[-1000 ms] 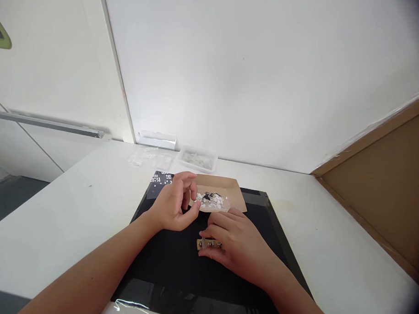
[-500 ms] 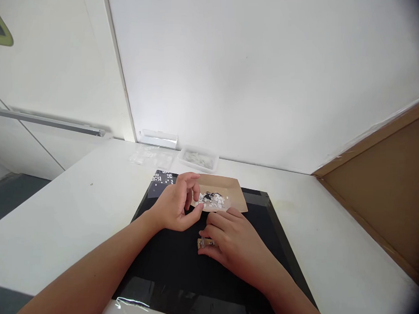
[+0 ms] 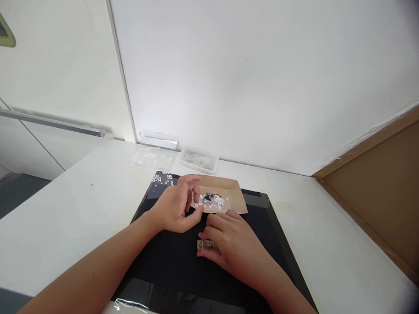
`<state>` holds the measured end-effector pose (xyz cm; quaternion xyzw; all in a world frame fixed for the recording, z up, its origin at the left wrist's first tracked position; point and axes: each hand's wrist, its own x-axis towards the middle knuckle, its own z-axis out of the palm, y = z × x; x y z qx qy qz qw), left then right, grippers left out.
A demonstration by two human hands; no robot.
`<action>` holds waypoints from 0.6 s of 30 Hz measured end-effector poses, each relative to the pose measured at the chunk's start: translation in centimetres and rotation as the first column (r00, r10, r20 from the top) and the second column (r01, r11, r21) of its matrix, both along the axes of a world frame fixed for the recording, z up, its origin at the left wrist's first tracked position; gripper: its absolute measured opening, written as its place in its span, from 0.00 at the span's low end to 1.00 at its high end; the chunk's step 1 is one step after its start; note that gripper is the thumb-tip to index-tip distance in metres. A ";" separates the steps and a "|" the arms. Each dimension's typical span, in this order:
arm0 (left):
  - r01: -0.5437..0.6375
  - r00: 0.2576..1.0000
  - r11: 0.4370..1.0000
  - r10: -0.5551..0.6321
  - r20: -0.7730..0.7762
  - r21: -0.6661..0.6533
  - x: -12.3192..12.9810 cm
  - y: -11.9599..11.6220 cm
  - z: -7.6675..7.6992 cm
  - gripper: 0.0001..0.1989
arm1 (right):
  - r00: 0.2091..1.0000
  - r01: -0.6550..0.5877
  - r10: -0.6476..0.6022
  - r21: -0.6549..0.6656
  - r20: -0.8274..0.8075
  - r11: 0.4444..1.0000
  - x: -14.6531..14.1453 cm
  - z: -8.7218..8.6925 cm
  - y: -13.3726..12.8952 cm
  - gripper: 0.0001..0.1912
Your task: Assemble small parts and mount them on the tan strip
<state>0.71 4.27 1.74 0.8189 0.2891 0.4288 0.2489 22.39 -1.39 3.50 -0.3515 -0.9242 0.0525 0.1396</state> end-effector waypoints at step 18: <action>-0.073 0.989 0.995 0.080 -0.125 0.063 -0.2 0.1 0.0 0.34 | 1.000 0.017 -0.017 -0.025 -0.026 1.000 0.3 0.3 0.3 0.16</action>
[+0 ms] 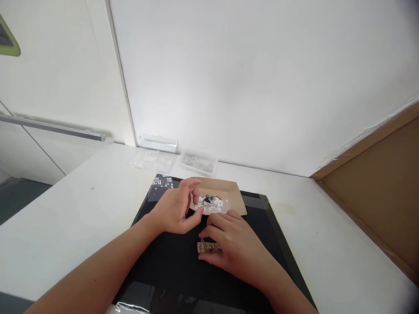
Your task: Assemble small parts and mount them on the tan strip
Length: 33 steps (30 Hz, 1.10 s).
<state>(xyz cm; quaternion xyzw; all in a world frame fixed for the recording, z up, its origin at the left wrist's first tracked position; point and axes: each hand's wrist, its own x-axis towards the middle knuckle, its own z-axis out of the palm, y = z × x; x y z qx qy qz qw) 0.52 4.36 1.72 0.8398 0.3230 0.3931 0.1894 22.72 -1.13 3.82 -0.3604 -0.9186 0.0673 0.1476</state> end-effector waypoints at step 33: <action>-0.428 0.902 0.901 0.421 0.092 0.073 0.4 1.1 -0.4 0.29 | 0.885 0.444 -0.444 -0.036 -0.137 0.895 1.3 1.3 14.0 0.20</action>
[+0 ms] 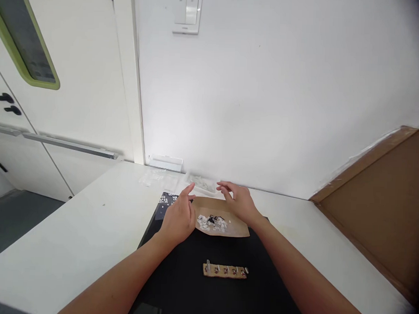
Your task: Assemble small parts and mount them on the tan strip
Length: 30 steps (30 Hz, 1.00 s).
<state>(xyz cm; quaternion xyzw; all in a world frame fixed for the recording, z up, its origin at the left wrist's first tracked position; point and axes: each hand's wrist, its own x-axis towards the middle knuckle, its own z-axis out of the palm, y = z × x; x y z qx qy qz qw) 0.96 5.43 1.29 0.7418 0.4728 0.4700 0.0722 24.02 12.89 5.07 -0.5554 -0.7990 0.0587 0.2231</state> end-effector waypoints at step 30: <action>0.018 1.000 1.000 -0.018 0.022 0.002 -0.3 -0.2 0.4 0.16 | 0.967 -0.149 0.081 -0.276 -0.241 0.950 -2.0 0.8 5.8 0.17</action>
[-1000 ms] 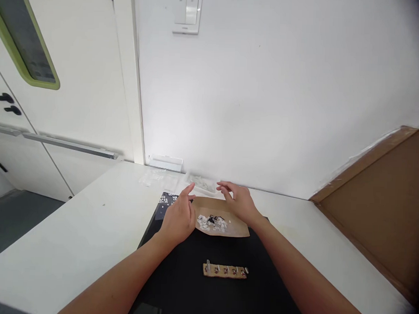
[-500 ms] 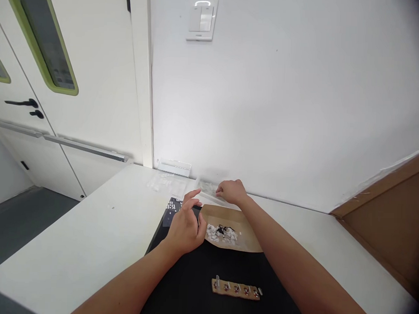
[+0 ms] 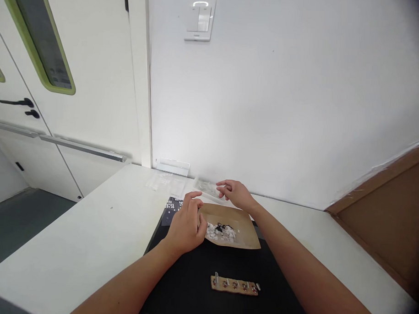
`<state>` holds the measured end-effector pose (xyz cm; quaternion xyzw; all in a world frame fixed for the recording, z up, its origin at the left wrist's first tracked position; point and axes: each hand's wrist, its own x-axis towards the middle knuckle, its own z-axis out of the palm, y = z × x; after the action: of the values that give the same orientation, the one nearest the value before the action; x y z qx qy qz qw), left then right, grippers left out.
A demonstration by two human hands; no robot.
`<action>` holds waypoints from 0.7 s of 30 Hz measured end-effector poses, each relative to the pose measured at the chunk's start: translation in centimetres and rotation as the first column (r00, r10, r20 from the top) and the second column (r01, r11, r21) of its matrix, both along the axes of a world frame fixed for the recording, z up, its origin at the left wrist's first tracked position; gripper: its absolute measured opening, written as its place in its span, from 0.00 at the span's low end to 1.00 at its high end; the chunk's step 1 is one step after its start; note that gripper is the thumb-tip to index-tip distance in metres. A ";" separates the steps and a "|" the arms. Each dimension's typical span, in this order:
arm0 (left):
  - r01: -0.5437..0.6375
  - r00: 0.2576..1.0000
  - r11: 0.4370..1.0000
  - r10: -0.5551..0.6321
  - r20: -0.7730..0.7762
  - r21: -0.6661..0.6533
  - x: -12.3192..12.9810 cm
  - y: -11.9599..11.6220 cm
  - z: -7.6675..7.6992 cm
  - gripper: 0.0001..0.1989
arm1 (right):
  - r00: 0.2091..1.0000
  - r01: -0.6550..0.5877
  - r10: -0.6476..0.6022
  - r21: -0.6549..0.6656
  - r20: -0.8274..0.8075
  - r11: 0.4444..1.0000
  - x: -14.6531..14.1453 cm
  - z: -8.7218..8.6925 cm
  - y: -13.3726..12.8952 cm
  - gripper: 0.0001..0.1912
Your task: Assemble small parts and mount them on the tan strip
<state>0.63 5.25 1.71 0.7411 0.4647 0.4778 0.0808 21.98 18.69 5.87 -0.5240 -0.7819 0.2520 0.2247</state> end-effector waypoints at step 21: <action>0.549 0.834 0.836 -0.544 0.094 -0.029 1.4 -1.1 1.0 0.10 | 0.674 -0.478 0.112 -0.315 -0.730 0.820 2.7 -1.9 -14.4 0.21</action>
<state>2.02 4.12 2.76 0.8203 0.2429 0.4519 0.2528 24.65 4.26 3.95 -0.2938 -0.6311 0.6465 0.3122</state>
